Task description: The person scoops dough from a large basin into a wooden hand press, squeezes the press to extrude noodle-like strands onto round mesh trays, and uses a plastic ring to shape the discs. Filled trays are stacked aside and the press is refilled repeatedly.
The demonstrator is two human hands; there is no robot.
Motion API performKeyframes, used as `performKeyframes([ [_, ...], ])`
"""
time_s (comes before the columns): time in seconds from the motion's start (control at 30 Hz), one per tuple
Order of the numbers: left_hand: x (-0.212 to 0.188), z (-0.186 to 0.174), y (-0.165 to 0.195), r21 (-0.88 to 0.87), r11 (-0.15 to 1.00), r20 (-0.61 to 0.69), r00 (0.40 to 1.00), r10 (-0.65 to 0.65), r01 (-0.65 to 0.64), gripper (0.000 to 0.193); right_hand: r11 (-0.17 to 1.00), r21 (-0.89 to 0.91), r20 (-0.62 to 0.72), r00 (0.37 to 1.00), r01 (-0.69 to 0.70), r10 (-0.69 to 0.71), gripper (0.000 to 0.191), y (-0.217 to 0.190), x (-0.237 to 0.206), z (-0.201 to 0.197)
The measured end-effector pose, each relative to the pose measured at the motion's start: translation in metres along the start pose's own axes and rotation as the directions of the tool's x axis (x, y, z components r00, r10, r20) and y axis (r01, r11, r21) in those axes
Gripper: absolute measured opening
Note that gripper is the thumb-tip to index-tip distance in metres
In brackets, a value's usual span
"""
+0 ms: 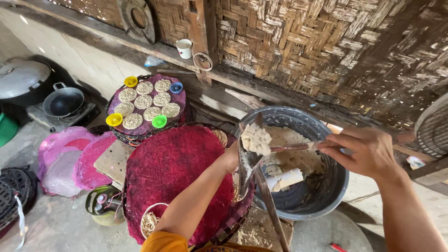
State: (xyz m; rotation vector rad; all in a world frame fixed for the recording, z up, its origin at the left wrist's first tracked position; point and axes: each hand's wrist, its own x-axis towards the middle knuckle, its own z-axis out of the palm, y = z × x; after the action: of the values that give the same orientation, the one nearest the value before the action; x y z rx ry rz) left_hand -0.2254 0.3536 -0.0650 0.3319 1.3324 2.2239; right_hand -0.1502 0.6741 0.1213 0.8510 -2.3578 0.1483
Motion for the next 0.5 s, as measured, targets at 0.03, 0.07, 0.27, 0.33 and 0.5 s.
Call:
performKeyframes([
  [0.03, 0.001, -0.001, -0.001, 0.030, 1.000, -0.007, 1.000, 0.006, -0.006, 0.040, 1.000, -0.015, 0.031, 1.000, 0.000, 0.000, 0.029, -0.002, 0.007, -0.006],
  [0.07, 0.001, -0.001, -0.002, 0.254, 0.967, -0.022, 0.999, 0.028, -0.022, 0.042, 1.000, -0.030, 0.061, 0.998, -0.001, 0.003, 0.030, -0.005, 0.016, -0.012],
  [0.27, 0.011, 0.001, -0.030, 0.951, 0.272, 0.094, 0.977, 0.190, -0.144, 0.034, 0.959, -0.215, 0.217, 0.966, 0.187, -0.140, 0.025, -0.032, 0.052, -0.038],
  [0.33, 0.010, 0.002, -0.037, 0.943, 0.299, 0.087, 0.978, 0.191, -0.143, 0.032, 0.954, -0.251, 0.480, 0.877, 0.163, -0.024, 0.022, -0.042, 0.053, -0.023],
  [0.5, 0.007, 0.014, -0.036, 0.957, 0.244, 0.120, 0.979, 0.167, -0.159, 0.037, 0.900, -0.222, 0.351, 0.892, 0.374, -0.284, 0.017, -0.064, 0.039, 0.016],
])
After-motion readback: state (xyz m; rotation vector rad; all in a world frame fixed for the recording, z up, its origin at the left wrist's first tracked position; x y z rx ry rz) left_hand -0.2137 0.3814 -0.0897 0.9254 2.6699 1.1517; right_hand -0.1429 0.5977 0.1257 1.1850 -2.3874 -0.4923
